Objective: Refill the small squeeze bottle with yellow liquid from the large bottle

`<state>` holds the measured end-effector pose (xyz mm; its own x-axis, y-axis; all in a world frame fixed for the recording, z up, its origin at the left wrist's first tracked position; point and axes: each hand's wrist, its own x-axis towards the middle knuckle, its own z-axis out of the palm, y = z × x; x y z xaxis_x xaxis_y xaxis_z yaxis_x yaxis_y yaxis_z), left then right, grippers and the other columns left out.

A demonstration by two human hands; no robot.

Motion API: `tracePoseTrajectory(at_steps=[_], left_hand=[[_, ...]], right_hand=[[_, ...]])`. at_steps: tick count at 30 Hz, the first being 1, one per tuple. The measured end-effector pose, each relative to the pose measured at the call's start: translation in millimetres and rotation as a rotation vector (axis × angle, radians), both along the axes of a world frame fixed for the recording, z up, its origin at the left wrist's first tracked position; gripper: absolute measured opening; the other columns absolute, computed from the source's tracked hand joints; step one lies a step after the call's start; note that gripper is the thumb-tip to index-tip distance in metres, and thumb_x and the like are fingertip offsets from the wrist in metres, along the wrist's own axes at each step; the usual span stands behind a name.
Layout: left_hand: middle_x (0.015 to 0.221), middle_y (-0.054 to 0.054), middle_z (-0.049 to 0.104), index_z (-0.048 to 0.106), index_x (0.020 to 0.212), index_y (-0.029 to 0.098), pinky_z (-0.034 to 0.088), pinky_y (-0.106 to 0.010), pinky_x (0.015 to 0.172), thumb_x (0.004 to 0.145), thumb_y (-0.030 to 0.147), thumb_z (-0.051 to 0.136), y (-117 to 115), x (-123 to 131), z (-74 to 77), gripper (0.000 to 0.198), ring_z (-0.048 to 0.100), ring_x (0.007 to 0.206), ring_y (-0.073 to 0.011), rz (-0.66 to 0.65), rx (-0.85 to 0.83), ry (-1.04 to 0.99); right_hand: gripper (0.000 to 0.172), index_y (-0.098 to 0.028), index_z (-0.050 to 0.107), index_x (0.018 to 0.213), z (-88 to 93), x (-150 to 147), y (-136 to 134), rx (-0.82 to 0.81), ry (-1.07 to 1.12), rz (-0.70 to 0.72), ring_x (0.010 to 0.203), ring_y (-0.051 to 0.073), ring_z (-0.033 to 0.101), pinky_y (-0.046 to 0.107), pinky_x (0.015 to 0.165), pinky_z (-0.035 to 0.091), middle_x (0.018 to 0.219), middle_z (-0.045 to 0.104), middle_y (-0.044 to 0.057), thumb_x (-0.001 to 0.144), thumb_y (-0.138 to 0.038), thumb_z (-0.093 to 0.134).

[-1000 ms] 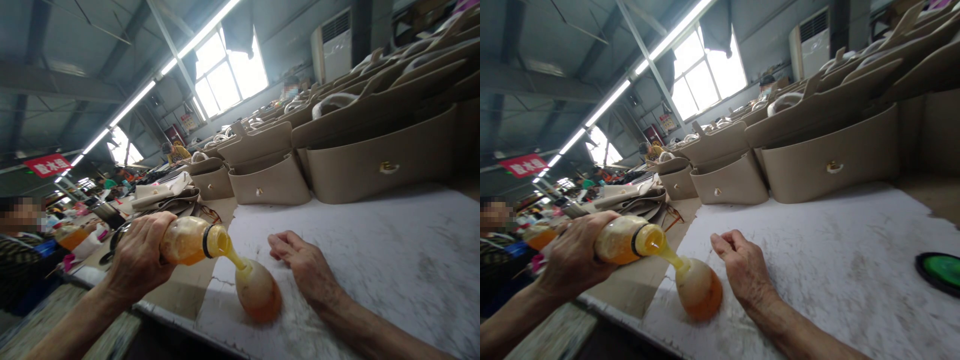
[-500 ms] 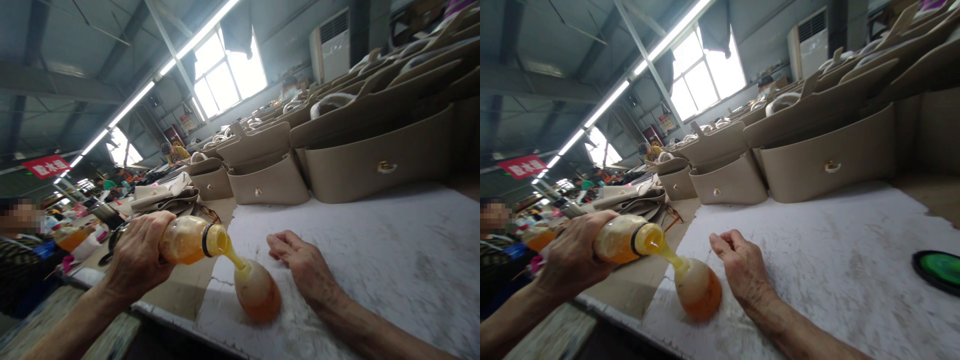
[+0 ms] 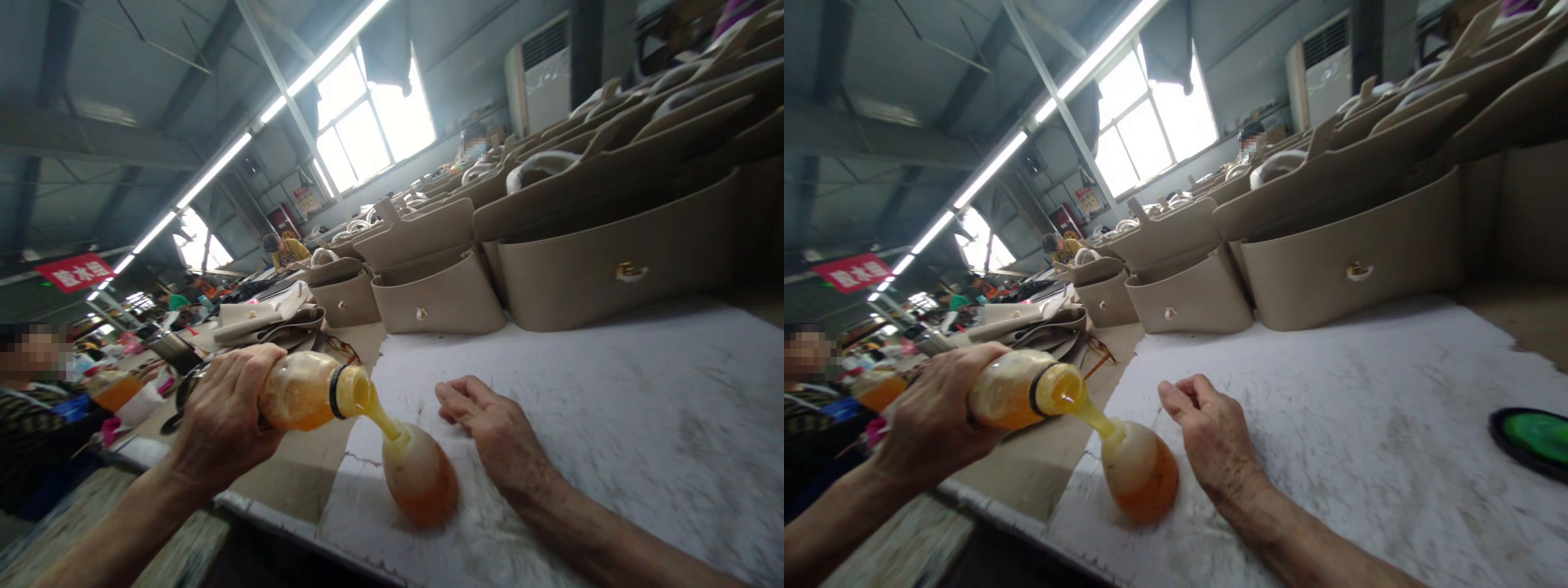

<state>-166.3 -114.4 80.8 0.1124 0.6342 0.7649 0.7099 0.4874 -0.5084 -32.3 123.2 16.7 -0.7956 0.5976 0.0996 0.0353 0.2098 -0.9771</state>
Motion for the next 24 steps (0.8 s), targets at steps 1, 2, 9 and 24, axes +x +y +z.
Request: tracePoseTrajectory(at_steps=[1,2,9,24], left_hand=[[0.098,-0.016,0.063,0.049,0.112,0.014,0.051,-0.050,0.078,0.080,0.016,0.050,0.0,0.3,0.0,0.032,0.062,0.088,-0.0327,0.003,0.000,-0.007],[0.098,-0.016,0.063,0.049,0.112,0.014,0.051,-0.049,0.078,0.081,0.017,0.050,0.0,0.9,0.0,0.032,0.062,0.088,-0.0325,0.009,0.002,-0.016],[0.097,-0.015,0.063,0.049,0.110,0.014,0.050,-0.048,0.080,0.082,0.016,0.048,1.6,4.9,-0.1,0.029,0.062,0.088,-0.0317,0.011,0.011,-0.028],[0.096,-0.015,0.064,0.050,0.110,0.015,0.049,-0.048,0.080,0.080,0.016,0.050,2.6,4.0,-1.0,0.030,0.064,0.088,-0.0314,0.025,0.028,-0.028]], right_hand=[[0.049,-0.022,0.055,0.073,-0.5,-0.1,0.0,0.004,0.006,-0.002,0.077,0.023,0.056,0.034,0.072,0.040,0.068,0.059,0.003,0.063,-0.069,0.045],[0.049,-0.022,0.055,0.073,-1.0,-0.1,0.1,0.005,0.011,-0.004,0.077,0.023,0.056,0.034,0.072,0.040,0.068,0.059,0.002,0.063,-0.068,0.045],[0.049,-0.022,0.055,0.074,-1.0,1.6,1.0,0.007,0.010,-0.006,0.075,0.022,0.055,0.034,0.071,0.039,0.068,0.059,0.002,0.064,-0.069,0.045],[0.049,-0.022,0.055,0.075,-1.8,0.5,0.8,-0.001,0.022,0.004,0.075,0.023,0.055,0.034,0.071,0.039,0.068,0.058,0.002,0.064,-0.068,0.046]])
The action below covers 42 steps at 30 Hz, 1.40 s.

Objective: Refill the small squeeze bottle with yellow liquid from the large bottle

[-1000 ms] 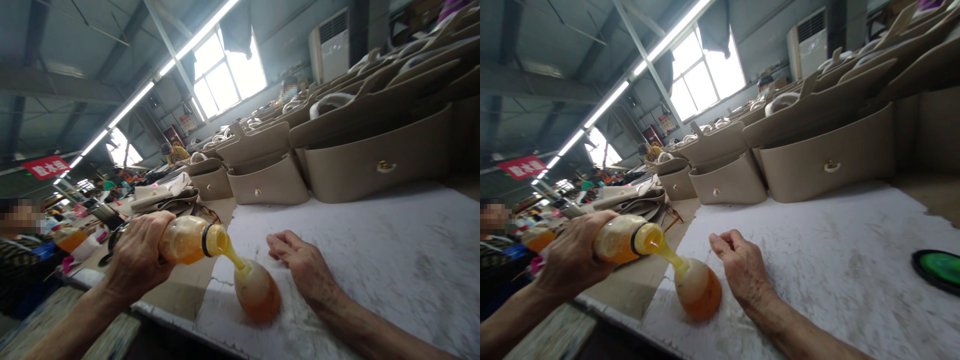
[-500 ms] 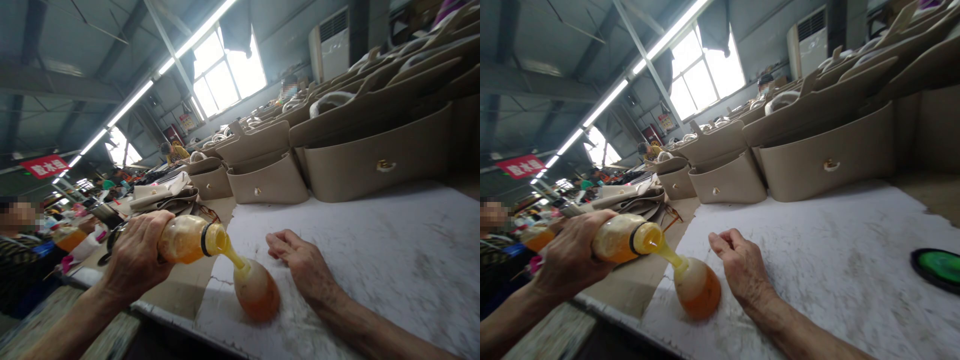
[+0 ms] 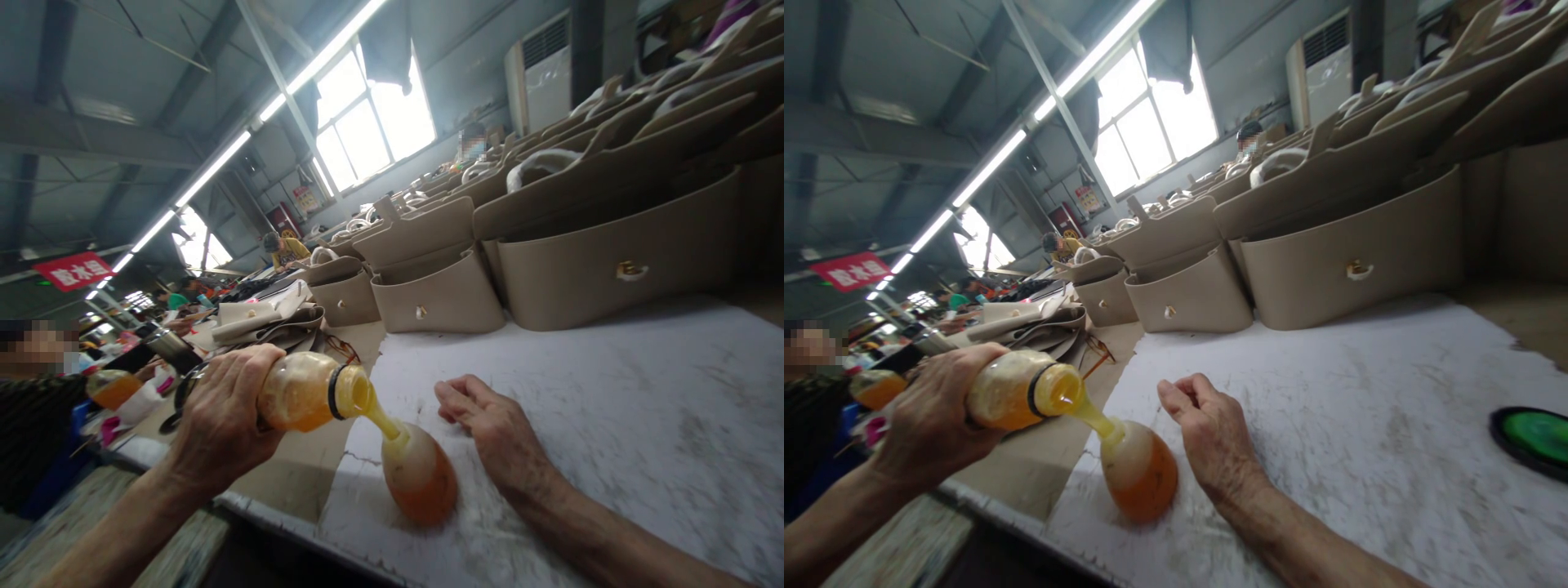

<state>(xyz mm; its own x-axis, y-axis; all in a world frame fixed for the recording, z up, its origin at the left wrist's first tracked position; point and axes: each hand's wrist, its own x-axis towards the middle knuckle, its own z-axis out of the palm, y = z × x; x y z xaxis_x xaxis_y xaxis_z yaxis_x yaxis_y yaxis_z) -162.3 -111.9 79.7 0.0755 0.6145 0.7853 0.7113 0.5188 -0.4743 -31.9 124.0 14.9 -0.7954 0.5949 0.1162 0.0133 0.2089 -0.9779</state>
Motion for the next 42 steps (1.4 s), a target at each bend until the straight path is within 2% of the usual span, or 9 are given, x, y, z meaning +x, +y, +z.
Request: tracePoseTrajectory(at_steps=[16,21,24,31,42], left_hand=[[0.097,-0.012,0.063,0.048,0.112,0.020,0.049,-0.046,0.080,0.079,0.016,0.050,0,1,-2.6,0.034,0.063,0.088,-0.0299,-0.001,0.015,-0.025],[0.094,-0.015,0.063,0.052,0.109,0.009,0.049,-0.041,0.076,0.079,0.020,0.056,-2,-4,-4.6,0.032,0.061,0.084,-0.0288,-0.018,-0.031,0.071],[0.094,-0.016,0.063,0.054,0.105,0.005,0.048,-0.039,0.077,0.078,0.021,0.058,-3,-6,-7.3,0.031,0.061,0.085,-0.0285,-0.025,-0.040,0.064],[0.094,-0.015,0.063,0.054,0.105,0.006,0.048,-0.039,0.080,0.076,0.020,0.060,-3,-5,-14.9,0.034,0.062,0.085,-0.0284,-0.024,-0.021,0.026],[0.094,-0.016,0.063,0.053,0.107,0.007,0.049,-0.040,0.078,0.078,0.024,0.060,-2,-6,-13.3,0.035,0.061,0.084,-0.0284,-0.027,-0.012,0.032]], right_hand=[[0.048,-0.022,0.056,0.073,2.9,1,0,0.004,-0.005,-0.014,0.075,0.022,0.055,0.033,0.071,0.040,0.068,0.059,0.002,0.064,-0.068,0.046],[0.048,-0.022,0.055,0.073,3.4,1,-1,-0.009,0.000,0.000,0.077,0.023,0.056,0.034,0.071,0.040,0.068,0.059,0.002,0.064,-0.068,0.047],[0.047,-0.022,0.055,0.073,3.4,3,-1,-0.003,0.000,-0.004,0.077,0.023,0.057,0.034,0.071,0.040,0.068,0.059,0.002,0.065,-0.067,0.047],[0.047,-0.022,0.055,0.073,1.6,1,0,0.034,-0.002,-0.012,0.076,0.023,0.056,0.034,0.070,0.040,0.067,0.059,0.002,0.067,-0.067,0.045],[0.048,-0.021,0.056,0.070,6.3,1,-1,0.020,-0.004,-0.028,0.069,0.020,0.052,0.032,0.067,0.040,0.067,0.060,0.003,0.063,-0.067,0.045]])
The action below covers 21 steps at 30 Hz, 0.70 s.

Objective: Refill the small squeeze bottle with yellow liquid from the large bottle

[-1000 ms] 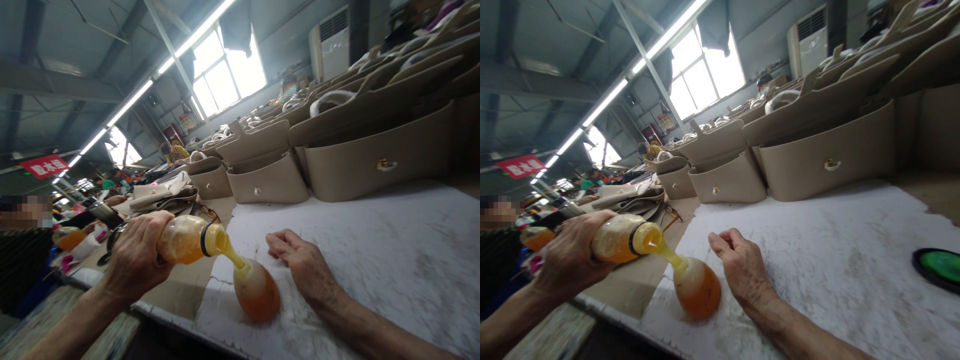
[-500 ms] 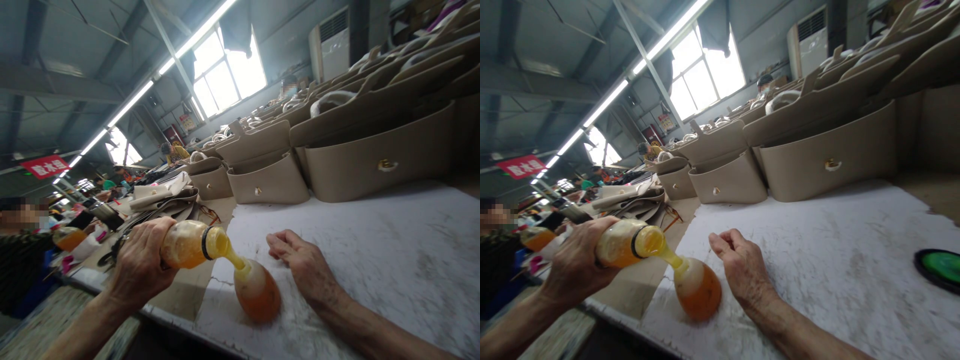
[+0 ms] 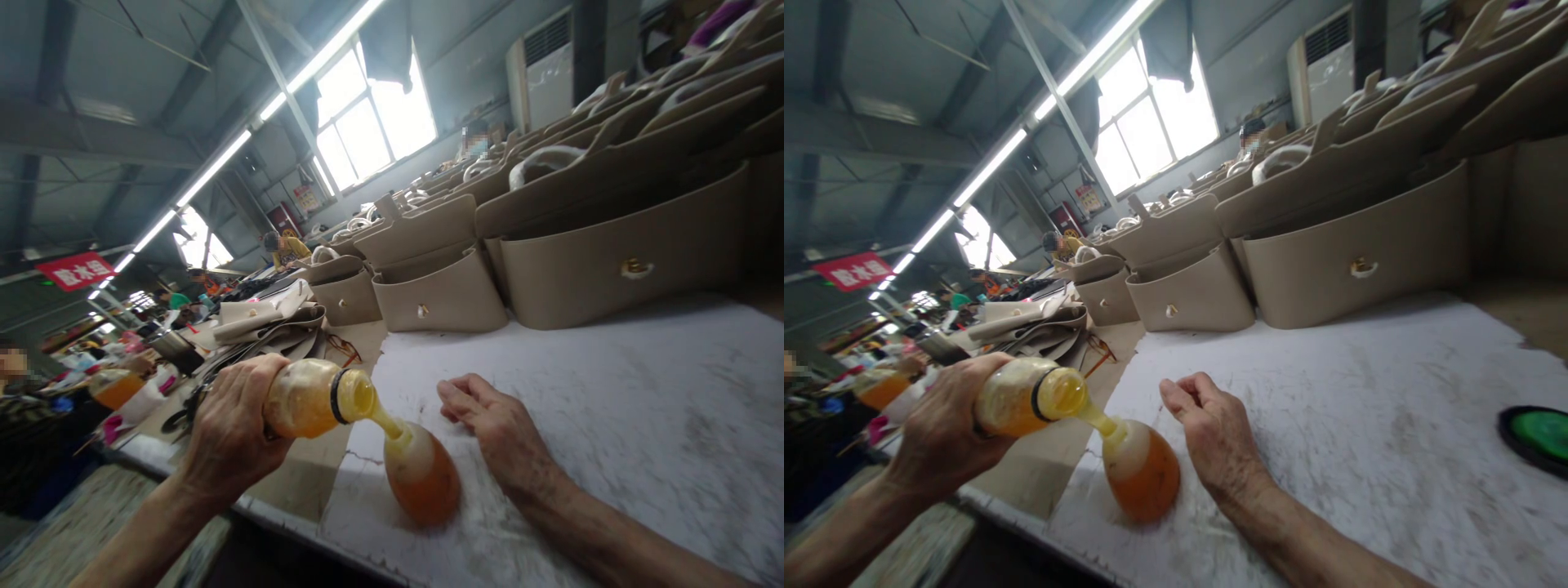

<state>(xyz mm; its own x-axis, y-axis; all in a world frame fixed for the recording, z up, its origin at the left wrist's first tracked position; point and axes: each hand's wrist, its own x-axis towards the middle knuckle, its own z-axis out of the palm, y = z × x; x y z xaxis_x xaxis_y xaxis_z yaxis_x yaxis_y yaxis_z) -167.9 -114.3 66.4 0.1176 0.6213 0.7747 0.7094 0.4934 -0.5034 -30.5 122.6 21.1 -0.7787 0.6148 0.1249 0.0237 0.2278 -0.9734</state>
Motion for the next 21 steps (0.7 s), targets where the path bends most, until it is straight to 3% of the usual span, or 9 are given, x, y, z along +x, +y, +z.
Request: tracePoseTrajectory(at_steps=[21], left_hand=[[0.092,-0.016,0.063,0.055,0.106,0.005,0.048,-0.039,0.079,0.078,0.024,0.061,-1.3,0.8,0.6,0.034,0.061,0.084,-0.0283,0.004,-0.008,0.023]], right_hand=[[0.046,-0.022,0.056,0.070,-1.1,0.2,0.3,0.013,0.008,-0.004,0.070,0.020,0.052,0.032,0.067,0.040,0.066,0.060,0.002,0.064,-0.066,0.046]])
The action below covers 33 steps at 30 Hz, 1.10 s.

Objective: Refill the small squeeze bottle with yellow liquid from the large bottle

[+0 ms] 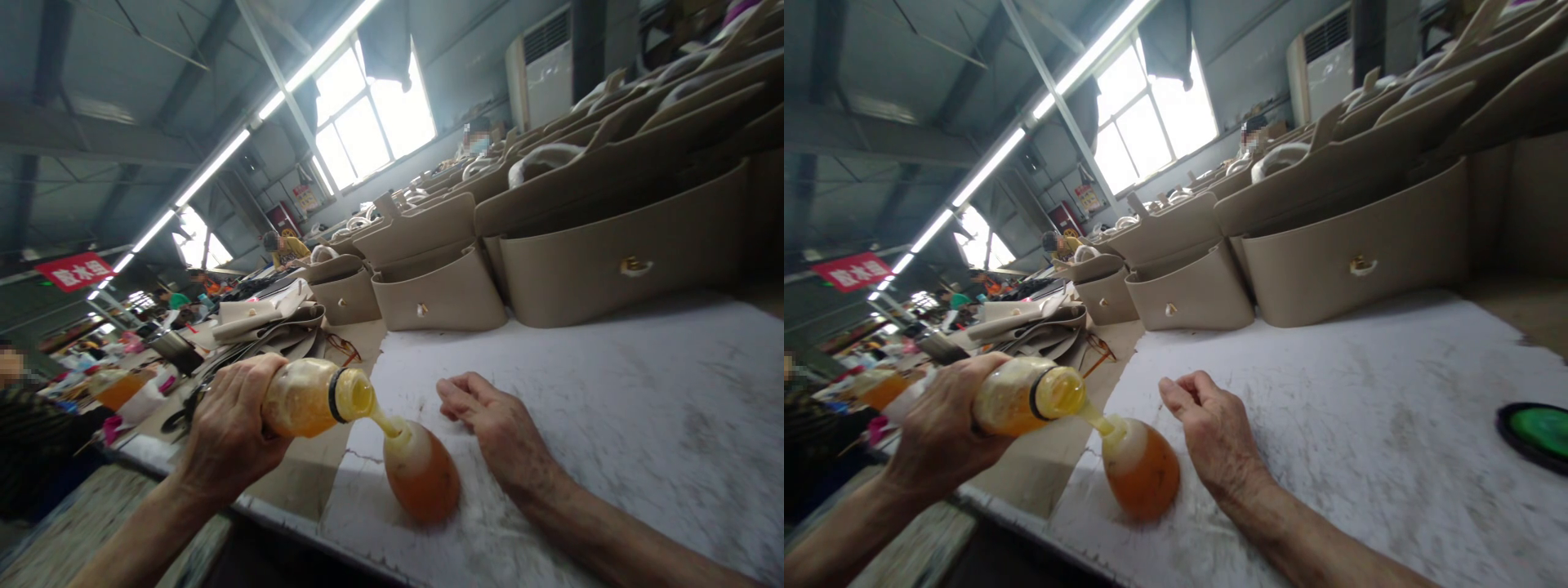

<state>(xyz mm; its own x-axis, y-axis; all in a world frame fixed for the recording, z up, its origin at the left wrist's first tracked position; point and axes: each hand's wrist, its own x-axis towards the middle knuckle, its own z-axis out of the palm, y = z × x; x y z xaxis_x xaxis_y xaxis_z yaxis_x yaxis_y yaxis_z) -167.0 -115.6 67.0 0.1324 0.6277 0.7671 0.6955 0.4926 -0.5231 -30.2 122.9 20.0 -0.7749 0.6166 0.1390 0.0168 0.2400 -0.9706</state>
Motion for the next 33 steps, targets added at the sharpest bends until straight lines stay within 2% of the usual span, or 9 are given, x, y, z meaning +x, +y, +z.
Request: tracePoseTrajectory(at_steps=[7,17,33], left_hand=[[0.093,-0.015,0.063,0.052,0.107,0.008,0.049,-0.039,0.078,0.080,0.023,0.058,1.8,0.1,1.9,0.032,0.061,0.084,-0.0278,0.011,0.002,0.017],[0.094,-0.016,0.063,0.053,0.106,0.006,0.047,-0.037,0.078,0.079,0.020,0.058,2.6,1.6,4.6,0.031,0.061,0.084,-0.0278,0.004,-0.010,0.015],[0.092,-0.017,0.064,0.056,0.102,0.002,0.044,-0.035,0.079,0.079,0.017,0.057,2.6,2.9,5.3,0.028,0.061,0.084,-0.0270,0.021,-0.016,0.036]], right_hand=[[0.046,-0.022,0.055,0.069,2.0,-1.7,-0.6,-0.009,-0.012,-0.003,0.069,0.020,0.052,0.032,0.066,0.039,0.065,0.059,0.002,0.062,-0.066,0.045],[0.045,-0.022,0.056,0.071,-3.4,0.6,1.6,-0.010,0.002,0.007,0.067,0.018,0.050,0.031,0.066,0.038,0.066,0.060,0.001,0.064,-0.066,0.047],[0.046,-0.021,0.057,0.072,-2.5,0.1,1.0,-0.001,-0.013,0.012,0.070,0.019,0.052,0.031,0.067,0.038,0.068,0.062,0.002,0.064,-0.065,0.045]])
